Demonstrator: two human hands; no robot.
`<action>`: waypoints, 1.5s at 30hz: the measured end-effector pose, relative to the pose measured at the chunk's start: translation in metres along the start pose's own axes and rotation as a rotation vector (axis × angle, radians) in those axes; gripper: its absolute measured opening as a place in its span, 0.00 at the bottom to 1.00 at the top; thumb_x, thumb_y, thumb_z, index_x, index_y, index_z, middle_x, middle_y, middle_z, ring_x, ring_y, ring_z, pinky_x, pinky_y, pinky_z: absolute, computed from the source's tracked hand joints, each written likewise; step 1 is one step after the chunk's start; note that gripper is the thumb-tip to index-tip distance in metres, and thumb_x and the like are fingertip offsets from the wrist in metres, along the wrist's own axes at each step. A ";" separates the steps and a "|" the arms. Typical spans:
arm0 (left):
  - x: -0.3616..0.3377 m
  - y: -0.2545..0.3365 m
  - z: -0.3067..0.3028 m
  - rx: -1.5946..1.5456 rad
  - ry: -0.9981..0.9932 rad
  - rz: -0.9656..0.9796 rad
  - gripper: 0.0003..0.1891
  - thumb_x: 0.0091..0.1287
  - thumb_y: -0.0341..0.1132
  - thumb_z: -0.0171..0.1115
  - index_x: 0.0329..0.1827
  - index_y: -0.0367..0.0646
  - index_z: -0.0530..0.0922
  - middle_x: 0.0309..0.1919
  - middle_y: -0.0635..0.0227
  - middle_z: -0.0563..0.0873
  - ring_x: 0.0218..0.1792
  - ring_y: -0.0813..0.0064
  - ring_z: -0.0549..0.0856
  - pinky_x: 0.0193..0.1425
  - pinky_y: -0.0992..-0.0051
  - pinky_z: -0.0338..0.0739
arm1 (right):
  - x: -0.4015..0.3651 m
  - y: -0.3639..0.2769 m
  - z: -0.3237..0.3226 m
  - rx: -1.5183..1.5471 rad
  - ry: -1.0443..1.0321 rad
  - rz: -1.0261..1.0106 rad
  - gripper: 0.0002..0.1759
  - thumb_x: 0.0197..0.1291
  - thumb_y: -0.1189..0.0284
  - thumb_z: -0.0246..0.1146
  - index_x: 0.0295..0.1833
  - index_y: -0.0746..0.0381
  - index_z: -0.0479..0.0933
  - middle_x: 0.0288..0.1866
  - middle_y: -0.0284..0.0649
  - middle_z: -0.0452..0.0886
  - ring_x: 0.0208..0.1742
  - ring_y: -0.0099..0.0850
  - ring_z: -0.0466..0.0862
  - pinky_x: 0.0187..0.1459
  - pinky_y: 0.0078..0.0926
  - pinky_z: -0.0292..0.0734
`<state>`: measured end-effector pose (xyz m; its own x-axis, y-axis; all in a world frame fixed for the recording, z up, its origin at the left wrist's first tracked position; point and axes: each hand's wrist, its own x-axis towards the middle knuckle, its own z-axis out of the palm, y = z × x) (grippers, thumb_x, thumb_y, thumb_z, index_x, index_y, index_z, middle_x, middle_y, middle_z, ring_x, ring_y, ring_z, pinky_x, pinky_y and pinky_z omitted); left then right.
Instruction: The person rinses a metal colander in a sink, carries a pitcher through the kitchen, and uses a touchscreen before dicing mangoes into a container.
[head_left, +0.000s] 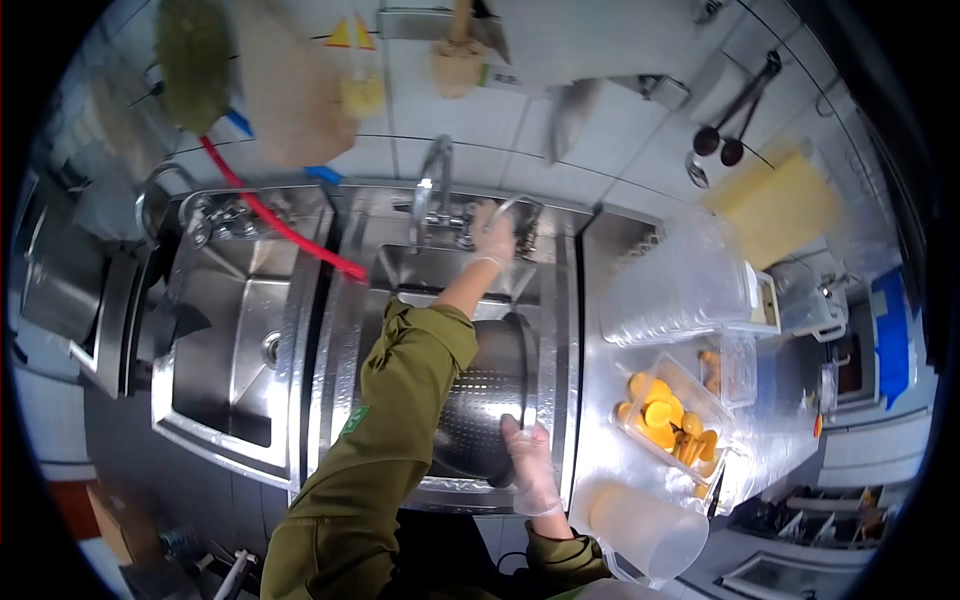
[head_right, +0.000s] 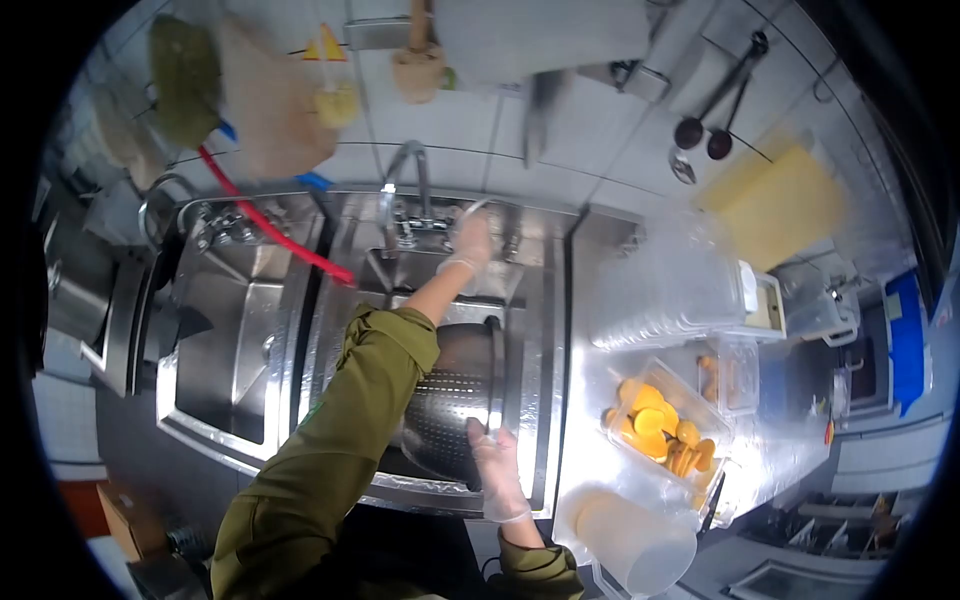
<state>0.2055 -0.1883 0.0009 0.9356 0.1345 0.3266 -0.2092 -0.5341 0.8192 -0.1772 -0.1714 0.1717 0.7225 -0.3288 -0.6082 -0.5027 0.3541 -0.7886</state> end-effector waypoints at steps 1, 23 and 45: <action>-0.008 0.002 -0.012 0.009 -0.004 0.126 0.21 0.53 0.30 0.59 0.51 0.35 0.74 0.50 0.49 0.77 0.53 0.51 0.77 0.55 0.62 0.73 | -0.005 0.001 0.003 0.013 0.034 -0.005 0.12 0.62 0.61 0.62 0.40 0.59 0.73 0.31 0.24 0.68 0.34 0.16 0.65 0.39 0.18 0.63; -0.190 0.040 -0.616 0.021 -0.123 0.199 0.47 0.48 0.22 0.57 0.74 0.49 0.46 0.66 0.45 0.62 0.48 0.44 0.79 0.43 0.58 0.80 | -0.214 0.001 0.291 0.614 -0.235 -0.628 0.22 0.59 0.73 0.58 0.58 0.67 0.68 0.55 0.41 0.74 0.56 0.31 0.73 0.61 0.34 0.65; -0.094 -0.120 -0.727 -1.053 0.093 -0.822 0.11 0.53 0.26 0.56 0.40 0.36 0.76 0.33 0.61 0.79 0.30 0.69 0.81 0.31 0.65 0.80 | -0.130 -0.025 0.400 -0.499 -0.393 -0.631 0.39 0.58 0.61 0.64 0.69 0.67 0.56 0.62 0.48 0.70 0.62 0.35 0.71 0.59 0.29 0.67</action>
<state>-0.0648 0.4700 0.2147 0.8810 0.1828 -0.4364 0.2432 0.6163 0.7490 -0.0689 0.2125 0.3072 0.9987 0.0231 -0.0451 -0.0381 -0.2437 -0.9691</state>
